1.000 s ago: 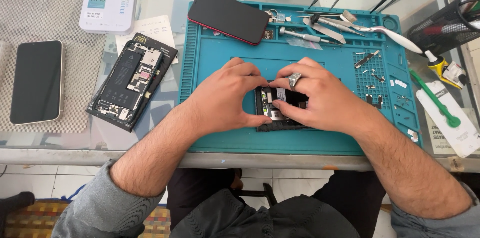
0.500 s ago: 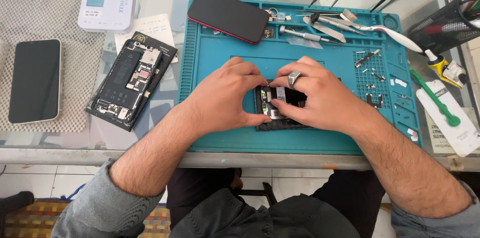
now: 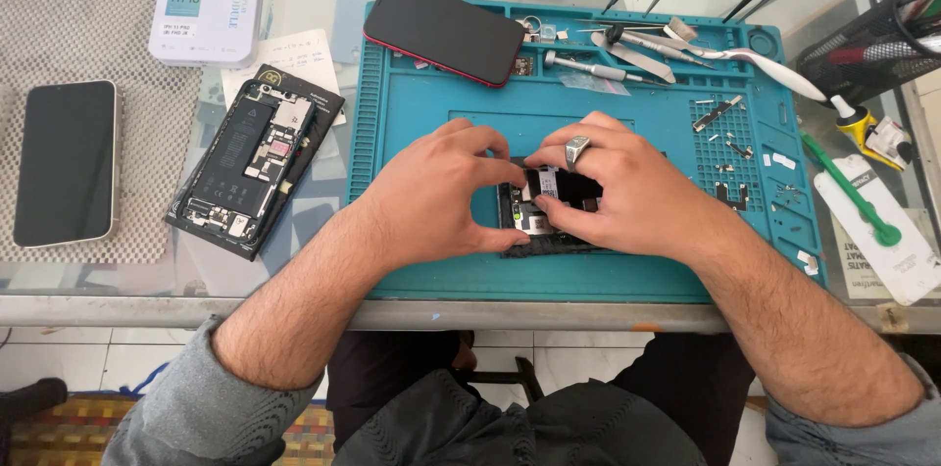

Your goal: Disassembling a smartphone on a repair bench to remove the battery and internal circuit boards.

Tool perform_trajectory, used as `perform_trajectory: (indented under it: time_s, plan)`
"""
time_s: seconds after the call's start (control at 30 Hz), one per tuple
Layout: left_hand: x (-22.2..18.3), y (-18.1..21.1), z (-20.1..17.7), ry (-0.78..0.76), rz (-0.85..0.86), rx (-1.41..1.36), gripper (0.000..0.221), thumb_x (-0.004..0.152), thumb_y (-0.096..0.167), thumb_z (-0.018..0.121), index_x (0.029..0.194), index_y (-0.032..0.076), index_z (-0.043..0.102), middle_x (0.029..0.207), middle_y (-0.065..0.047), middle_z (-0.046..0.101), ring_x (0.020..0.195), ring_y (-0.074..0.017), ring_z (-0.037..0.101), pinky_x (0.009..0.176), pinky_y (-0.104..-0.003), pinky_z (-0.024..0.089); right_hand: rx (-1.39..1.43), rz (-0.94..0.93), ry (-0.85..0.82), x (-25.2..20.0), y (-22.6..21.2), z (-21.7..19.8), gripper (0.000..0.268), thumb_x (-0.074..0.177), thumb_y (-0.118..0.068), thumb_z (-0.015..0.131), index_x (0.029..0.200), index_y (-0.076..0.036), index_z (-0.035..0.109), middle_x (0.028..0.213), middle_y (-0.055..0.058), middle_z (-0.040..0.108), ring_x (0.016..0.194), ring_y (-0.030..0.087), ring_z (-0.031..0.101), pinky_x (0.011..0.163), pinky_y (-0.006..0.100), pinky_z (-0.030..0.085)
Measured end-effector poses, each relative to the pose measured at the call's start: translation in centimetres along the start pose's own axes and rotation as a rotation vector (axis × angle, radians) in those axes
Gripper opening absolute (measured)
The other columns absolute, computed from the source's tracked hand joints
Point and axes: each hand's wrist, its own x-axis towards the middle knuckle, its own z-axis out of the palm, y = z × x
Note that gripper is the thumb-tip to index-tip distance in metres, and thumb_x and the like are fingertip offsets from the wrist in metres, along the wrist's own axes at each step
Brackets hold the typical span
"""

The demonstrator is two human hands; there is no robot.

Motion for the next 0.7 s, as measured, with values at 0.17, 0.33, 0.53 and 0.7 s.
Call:
perform_trajectory:
  time_s: [0.17, 0.33, 0.53, 0.7]
  plan:
    - [-0.07, 0.02, -0.1, 0.001, -0.003, -0.001, 0.048, 0.072, 0.045, 0.091, 0.109, 0.016, 0.079, 0.107, -0.009, 0.067, 0.099, -0.028, 0.066, 0.086, -0.043, 0.058, -0.014, -0.016, -0.008, -0.03, 0.19, -0.05, 0.027, 0.084, -0.017, 0.079, 0.109, -0.006, 0.075, 0.103, 0.011, 0.07, 0.092, 0.031, 0.064, 0.083, 0.042, 0.055]
    - [-0.02, 0.09, -0.22, 0.001, 0.001, -0.004, 0.049, 0.072, 0.044, 0.091, 0.11, 0.016, 0.079, 0.107, -0.009, 0.067, 0.099, -0.0284, 0.066, 0.086, -0.043, 0.058, -0.023, -0.003, -0.01, -0.05, 0.26, 0.11, 0.026, 0.084, -0.019, 0.08, 0.106, -0.007, 0.074, 0.103, 0.01, 0.069, 0.092, 0.03, 0.063, 0.083, 0.042, 0.054]
    - [0.0, 0.15, -0.24, -0.011, -0.008, 0.001, 0.05, 0.071, 0.043, 0.091, 0.111, 0.015, 0.079, 0.108, -0.009, 0.067, 0.1, -0.0282, 0.066, 0.086, -0.043, 0.059, -0.015, 0.002, -0.001, -0.01, 0.4, 0.33, 0.026, 0.083, -0.018, 0.081, 0.107, -0.007, 0.075, 0.102, 0.009, 0.069, 0.092, 0.029, 0.064, 0.083, 0.041, 0.054]
    - [0.02, 0.17, -0.29, -0.016, -0.007, 0.006, 0.05, 0.072, 0.042, 0.091, 0.112, 0.015, 0.078, 0.109, -0.009, 0.066, 0.101, -0.0281, 0.066, 0.087, -0.043, 0.058, 0.0, 0.02, -0.014, 0.03, 0.06, -0.06, 0.026, 0.084, -0.017, 0.08, 0.106, -0.006, 0.075, 0.103, 0.011, 0.07, 0.091, 0.031, 0.065, 0.083, 0.042, 0.054]
